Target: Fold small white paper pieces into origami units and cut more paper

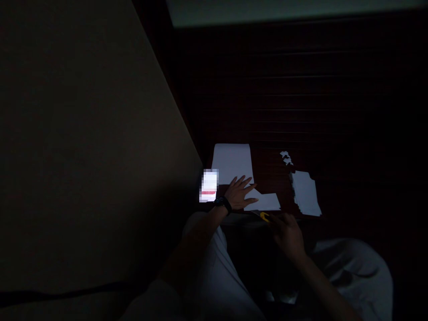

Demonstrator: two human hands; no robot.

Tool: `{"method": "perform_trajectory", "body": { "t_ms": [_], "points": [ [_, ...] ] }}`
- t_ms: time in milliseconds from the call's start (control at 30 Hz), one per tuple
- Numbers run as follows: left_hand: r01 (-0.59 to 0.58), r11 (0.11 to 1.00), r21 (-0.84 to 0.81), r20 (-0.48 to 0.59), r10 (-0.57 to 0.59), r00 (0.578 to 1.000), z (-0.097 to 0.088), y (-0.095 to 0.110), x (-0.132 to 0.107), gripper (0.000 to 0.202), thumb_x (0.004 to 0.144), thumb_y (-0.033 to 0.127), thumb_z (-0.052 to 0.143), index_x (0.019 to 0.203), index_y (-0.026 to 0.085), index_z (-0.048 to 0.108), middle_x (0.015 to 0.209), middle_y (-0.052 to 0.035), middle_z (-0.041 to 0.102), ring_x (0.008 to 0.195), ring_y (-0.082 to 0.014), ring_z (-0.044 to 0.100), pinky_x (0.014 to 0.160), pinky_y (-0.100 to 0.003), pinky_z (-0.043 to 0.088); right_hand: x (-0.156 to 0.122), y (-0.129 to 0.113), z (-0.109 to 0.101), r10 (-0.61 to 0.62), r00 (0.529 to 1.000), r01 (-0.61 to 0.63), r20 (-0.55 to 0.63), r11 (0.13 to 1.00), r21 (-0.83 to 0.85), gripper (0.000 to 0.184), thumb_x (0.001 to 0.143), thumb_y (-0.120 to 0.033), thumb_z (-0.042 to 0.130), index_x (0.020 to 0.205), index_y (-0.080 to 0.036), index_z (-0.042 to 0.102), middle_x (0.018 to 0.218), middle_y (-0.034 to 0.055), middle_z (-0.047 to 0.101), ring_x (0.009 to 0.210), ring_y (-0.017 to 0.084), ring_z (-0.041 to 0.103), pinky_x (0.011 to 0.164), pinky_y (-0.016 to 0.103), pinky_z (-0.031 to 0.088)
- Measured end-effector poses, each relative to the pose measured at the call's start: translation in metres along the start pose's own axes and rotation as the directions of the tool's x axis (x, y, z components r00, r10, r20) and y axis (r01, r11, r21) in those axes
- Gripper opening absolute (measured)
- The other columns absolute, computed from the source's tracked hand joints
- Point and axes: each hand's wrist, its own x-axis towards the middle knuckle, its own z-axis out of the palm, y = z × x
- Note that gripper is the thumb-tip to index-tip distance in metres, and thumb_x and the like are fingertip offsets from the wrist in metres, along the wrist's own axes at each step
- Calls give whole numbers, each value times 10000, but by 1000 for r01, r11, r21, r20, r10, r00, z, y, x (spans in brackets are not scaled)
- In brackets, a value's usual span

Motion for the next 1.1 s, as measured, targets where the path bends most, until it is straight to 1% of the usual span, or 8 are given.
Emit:
{"method": "perform_trajectory", "body": {
  "t_ms": [200, 300, 433, 533, 767, 967, 1100],
  "points": [
    [-8, 1000, 22, -27, 8, 1000, 1, 0, -2, 609, 811, 648, 353, 1336, 342, 385, 1449, 3, 316, 1354, -270, 176, 1095, -492, 105, 13, 9, 3, -69, 996, 70, -60, 997, 22, 330, 825, -164, 528, 1138, -219, 612, 997, 90, 587, 926, 248, 496, 804, 375, 408],
    [-7, 1000, 21, -27, 8, 1000, 3, -2, -2, 554, 843, 611, 328, 1330, 355, 390, 1448, 13, 319, 1351, -262, 187, 1094, -492, 103, 15, 16, 6, -91, 993, 94, -77, 995, 33, 312, 828, -183, 532, 1125, -217, 620, 993, 93, 590, 917, 250, 503, 794, 381, 419],
    [-36, 999, 5, -13, 36, 999, 4, -5, -3, 561, 848, 608, 313, 1348, 357, 357, 1456, 13, 302, 1354, -262, 178, 1090, -496, 109, 13, 20, 7, -95, 993, 98, -70, 994, 46, 335, 826, -167, 529, 1150, -203, 603, 988, 97, 585, 919, 254, 502, 793, 386, 428],
    [-32, 999, 11, -14, 32, 999, 4, -5, -3, 570, 843, 614, 319, 1349, 353, 358, 1458, 12, 297, 1358, -262, 166, 1093, -495, 99, 14, 19, 7, -97, 993, 101, -62, 993, 54, 347, 825, -147, 517, 1157, -209, 597, 996, 97, 584, 923, 257, 502, 792, 392, 431],
    [-33, 999, 35, -46, 34, 998, 4, -2, -4, 565, 847, 604, 326, 1345, 340, 371, 1456, -1, 302, 1358, -260, 170, 1094, -493, 97, 19, 17, 8, -107, 993, 110, -52, 992, 62, 336, 820, -159, 522, 1142, -203, 606, 1027, 97, 574, 959, 261, 492, 831, 390, 424],
    [-43, 997, 61, -48, 46, 998, 3, -1, -4, 511, 877, 556, 308, 1350, 368, 349, 1460, 17, 294, 1360, -258, 167, 1089, -506, 94, 21, 17, 6, -135, 990, 137, -28, 988, 73, 357, 821, -146, 510, 1161, -212, 594, 1025, 94, 571, 952, 258, 492, 826, 387, 424],
    [-52, 996, 70, -33, 54, 998, 1, 0, -5, 518, 881, 558, 286, 1358, 361, 337, 1463, 17, 287, 1359, -263, 166, 1085, -514, 98, 22, 20, 6, -129, 992, 130, -19, 989, 65, 340, 819, -170, 525, 1147, -207, 606, 1005, 95, 575, 929, 259, 495, 806, 387, 427]
  ]
}}
